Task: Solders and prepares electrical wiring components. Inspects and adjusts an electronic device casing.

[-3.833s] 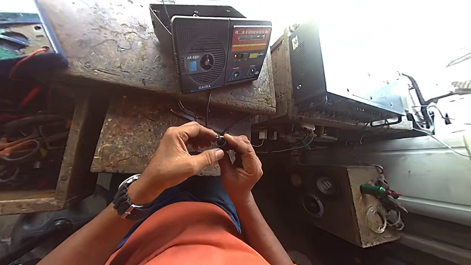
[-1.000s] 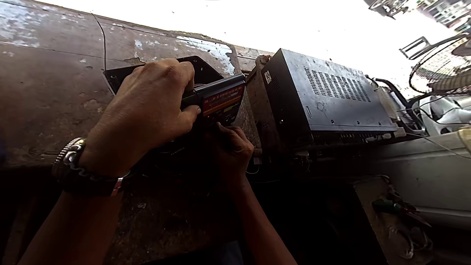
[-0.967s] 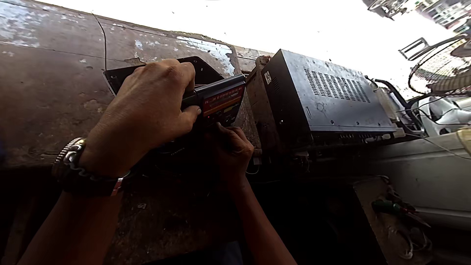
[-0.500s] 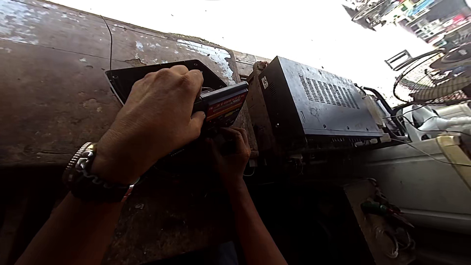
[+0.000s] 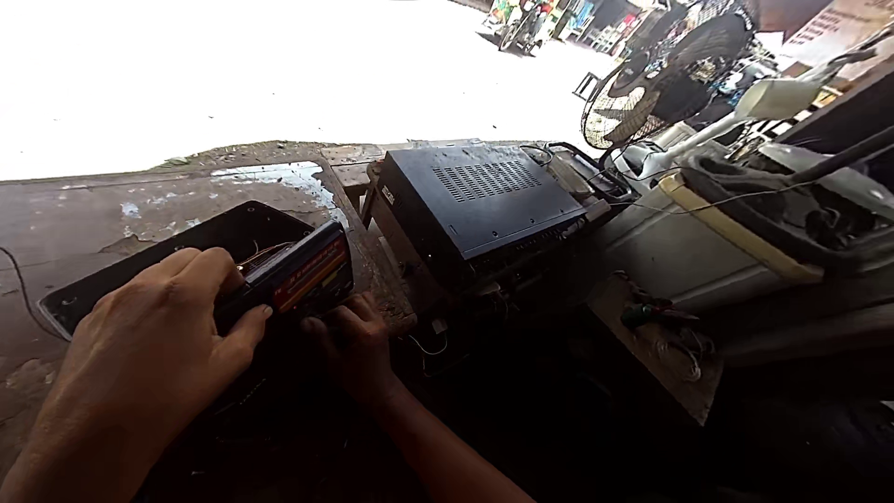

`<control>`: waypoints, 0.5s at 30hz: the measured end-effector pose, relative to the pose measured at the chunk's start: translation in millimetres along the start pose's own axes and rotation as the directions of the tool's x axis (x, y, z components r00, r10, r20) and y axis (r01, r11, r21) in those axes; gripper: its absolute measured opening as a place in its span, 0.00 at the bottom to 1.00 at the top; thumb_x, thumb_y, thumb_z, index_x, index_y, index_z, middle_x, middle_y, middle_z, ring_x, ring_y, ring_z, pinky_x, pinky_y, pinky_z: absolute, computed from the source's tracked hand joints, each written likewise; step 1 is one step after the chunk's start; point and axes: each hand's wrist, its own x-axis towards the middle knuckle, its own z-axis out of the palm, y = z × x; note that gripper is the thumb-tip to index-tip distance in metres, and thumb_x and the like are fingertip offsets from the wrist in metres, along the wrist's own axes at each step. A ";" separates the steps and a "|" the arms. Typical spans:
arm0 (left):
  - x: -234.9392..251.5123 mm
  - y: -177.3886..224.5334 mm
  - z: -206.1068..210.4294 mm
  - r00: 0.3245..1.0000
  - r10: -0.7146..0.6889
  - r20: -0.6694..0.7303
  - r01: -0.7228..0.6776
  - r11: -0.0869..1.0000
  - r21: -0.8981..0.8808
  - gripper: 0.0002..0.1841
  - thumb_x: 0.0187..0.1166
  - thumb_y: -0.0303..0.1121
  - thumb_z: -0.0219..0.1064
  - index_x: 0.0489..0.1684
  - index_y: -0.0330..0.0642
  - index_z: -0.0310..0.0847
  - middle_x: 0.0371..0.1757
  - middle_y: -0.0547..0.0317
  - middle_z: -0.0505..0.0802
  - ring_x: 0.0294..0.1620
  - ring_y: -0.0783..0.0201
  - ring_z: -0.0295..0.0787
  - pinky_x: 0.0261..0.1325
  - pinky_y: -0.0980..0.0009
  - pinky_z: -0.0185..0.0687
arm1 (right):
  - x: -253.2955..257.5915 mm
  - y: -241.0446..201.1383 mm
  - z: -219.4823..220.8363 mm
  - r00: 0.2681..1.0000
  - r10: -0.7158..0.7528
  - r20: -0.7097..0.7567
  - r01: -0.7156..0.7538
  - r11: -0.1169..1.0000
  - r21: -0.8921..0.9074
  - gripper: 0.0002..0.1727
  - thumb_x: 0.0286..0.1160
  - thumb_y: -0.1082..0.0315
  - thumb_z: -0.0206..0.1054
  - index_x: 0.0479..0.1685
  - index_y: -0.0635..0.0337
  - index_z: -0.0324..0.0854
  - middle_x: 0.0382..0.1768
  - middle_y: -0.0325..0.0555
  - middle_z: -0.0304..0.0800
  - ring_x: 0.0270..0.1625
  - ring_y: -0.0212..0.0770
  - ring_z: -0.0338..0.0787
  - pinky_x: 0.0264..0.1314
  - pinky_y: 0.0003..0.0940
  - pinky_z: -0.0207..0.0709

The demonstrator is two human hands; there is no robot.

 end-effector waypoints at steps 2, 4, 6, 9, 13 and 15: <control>0.7 -1.4 1.3 1.000 -0.010 -0.004 0.010 1.000 -0.014 0.20 0.62 0.57 0.65 0.31 0.49 0.81 0.32 0.58 0.82 0.31 0.52 0.83 0.26 0.46 0.73 | 0.8 0.1 -0.2 1.000 0.000 -0.014 0.000 1.000 0.006 0.15 0.72 0.53 0.77 0.27 0.56 0.91 0.37 0.43 0.91 0.48 0.41 0.88 0.53 0.37 0.84; 0.6 -0.9 0.8 1.000 -0.015 0.004 0.015 1.000 -0.020 0.21 0.62 0.57 0.66 0.31 0.47 0.81 0.32 0.56 0.83 0.32 0.50 0.84 0.27 0.45 0.75 | -0.5 0.6 -1.9 1.000 -0.007 -0.030 0.007 1.000 0.012 0.18 0.69 0.51 0.78 0.34 0.59 0.91 0.41 0.47 0.91 0.53 0.44 0.89 0.59 0.39 0.85; 0.1 0.5 -0.3 1.000 -0.015 0.017 0.015 1.000 -0.027 0.22 0.63 0.57 0.66 0.33 0.45 0.82 0.33 0.54 0.84 0.34 0.48 0.85 0.29 0.43 0.75 | -2.2 0.8 -3.6 0.999 -0.026 -0.028 0.027 0.999 0.020 0.19 0.68 0.52 0.78 0.38 0.62 0.89 0.41 0.49 0.91 0.53 0.45 0.89 0.61 0.40 0.85; -0.6 0.5 -1.1 0.998 -0.022 0.051 0.024 0.999 -0.036 0.21 0.64 0.56 0.66 0.34 0.45 0.82 0.34 0.52 0.83 0.36 0.47 0.85 0.31 0.43 0.75 | -3.4 1.0 -2.5 0.998 -0.052 -0.022 0.053 0.999 0.012 0.14 0.69 0.58 0.78 0.36 0.61 0.89 0.39 0.48 0.91 0.51 0.45 0.90 0.60 0.40 0.85; -1.3 0.8 -1.2 0.996 -0.047 0.077 0.051 0.998 -0.047 0.21 0.65 0.53 0.68 0.37 0.41 0.82 0.36 0.48 0.84 0.36 0.44 0.85 0.31 0.41 0.75 | -2.6 -0.8 -1.2 0.997 -0.069 -0.019 0.069 0.997 -0.021 0.12 0.72 0.59 0.76 0.33 0.60 0.89 0.36 0.46 0.91 0.49 0.45 0.90 0.60 0.40 0.85; -0.6 -0.7 -0.7 0.994 -0.063 0.090 0.068 0.996 -0.055 0.21 0.66 0.52 0.68 0.38 0.41 0.83 0.37 0.48 0.84 0.37 0.44 0.86 0.31 0.40 0.76 | -1.7 -1.3 -0.8 0.997 -0.074 -0.015 0.073 0.997 -0.034 0.12 0.73 0.59 0.75 0.30 0.59 0.89 0.35 0.45 0.90 0.48 0.44 0.89 0.56 0.38 0.85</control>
